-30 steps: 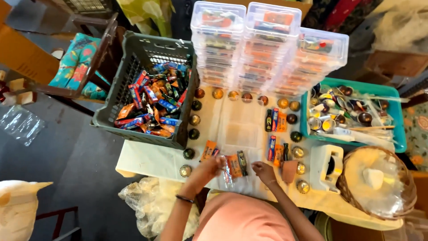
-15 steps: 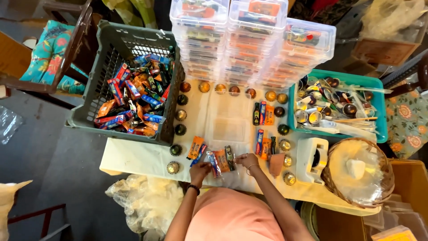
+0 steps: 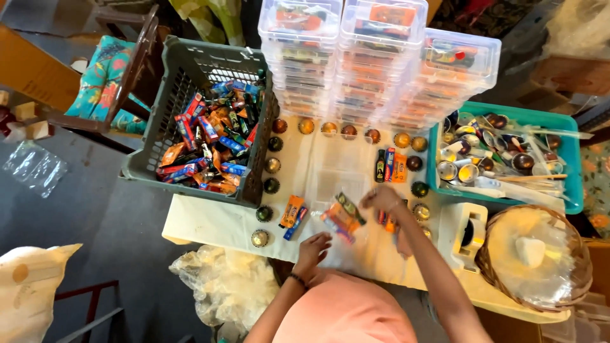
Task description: The person organizes and packs various chocolate items and small containers on a table, handling items like bars, boxes, and small round containers, and placing some items into larger storage bins.
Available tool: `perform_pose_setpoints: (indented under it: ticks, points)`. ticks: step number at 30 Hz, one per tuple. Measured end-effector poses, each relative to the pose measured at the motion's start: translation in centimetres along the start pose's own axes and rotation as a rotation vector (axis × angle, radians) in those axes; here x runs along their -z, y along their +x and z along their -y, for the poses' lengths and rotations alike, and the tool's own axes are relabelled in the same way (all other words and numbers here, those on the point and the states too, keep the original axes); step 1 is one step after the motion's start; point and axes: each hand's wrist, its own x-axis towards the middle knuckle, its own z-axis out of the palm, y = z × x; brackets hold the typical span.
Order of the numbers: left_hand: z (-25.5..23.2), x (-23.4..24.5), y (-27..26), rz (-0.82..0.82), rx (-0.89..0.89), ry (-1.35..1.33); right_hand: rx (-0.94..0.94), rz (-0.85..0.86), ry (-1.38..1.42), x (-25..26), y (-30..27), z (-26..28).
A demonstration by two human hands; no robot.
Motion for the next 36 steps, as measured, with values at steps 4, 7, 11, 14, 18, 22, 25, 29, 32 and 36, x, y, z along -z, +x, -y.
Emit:
perform_pose_setpoints:
  ticks: [4,7,11,14,18,22,25,29,32,36]
  points:
    - [0.2,-5.3,5.0,-0.059,-0.059,-0.292,0.285,-0.169,-0.335,3.2,3.7,7.3]
    - [3.5,-8.1,11.8,-0.123,-0.135,-0.494,0.255,-0.283,-0.573,2.5,4.6,12.1]
    - [3.9,-11.5,15.1,-0.306,-0.070,-0.789,0.249,-0.288,-0.681,0.8,7.1,12.9]
    - [3.3,-12.3,15.2,-0.430,0.002,-0.839,0.221,-0.289,-0.651,-0.3,7.7,12.2]
    - [4.1,-11.7,15.0,-0.419,0.034,-0.778,0.266,-0.372,-0.681,-1.1,7.0,11.2]
    - [0.9,-8.0,11.7,-0.496,-0.403,-0.221,0.408,-0.404,-0.465,-0.3,5.2,9.9]
    - [-7.1,-5.8,6.3,-0.437,-0.951,0.537,0.455,-0.298,-0.555,-0.8,3.5,8.8]
    - [-13.3,-4.6,7.8,-0.146,-1.238,1.096,0.299,-0.220,-0.773,-3.2,5.1,6.8]
    - [-13.5,-4.9,10.8,0.067,-1.138,1.397,0.346,-0.298,-0.766,-9.1,10.5,-3.3]
    - [-12.6,-5.8,12.8,0.144,-0.890,1.751,0.324,-0.187,-0.714,-5.3,5.9,3.9]
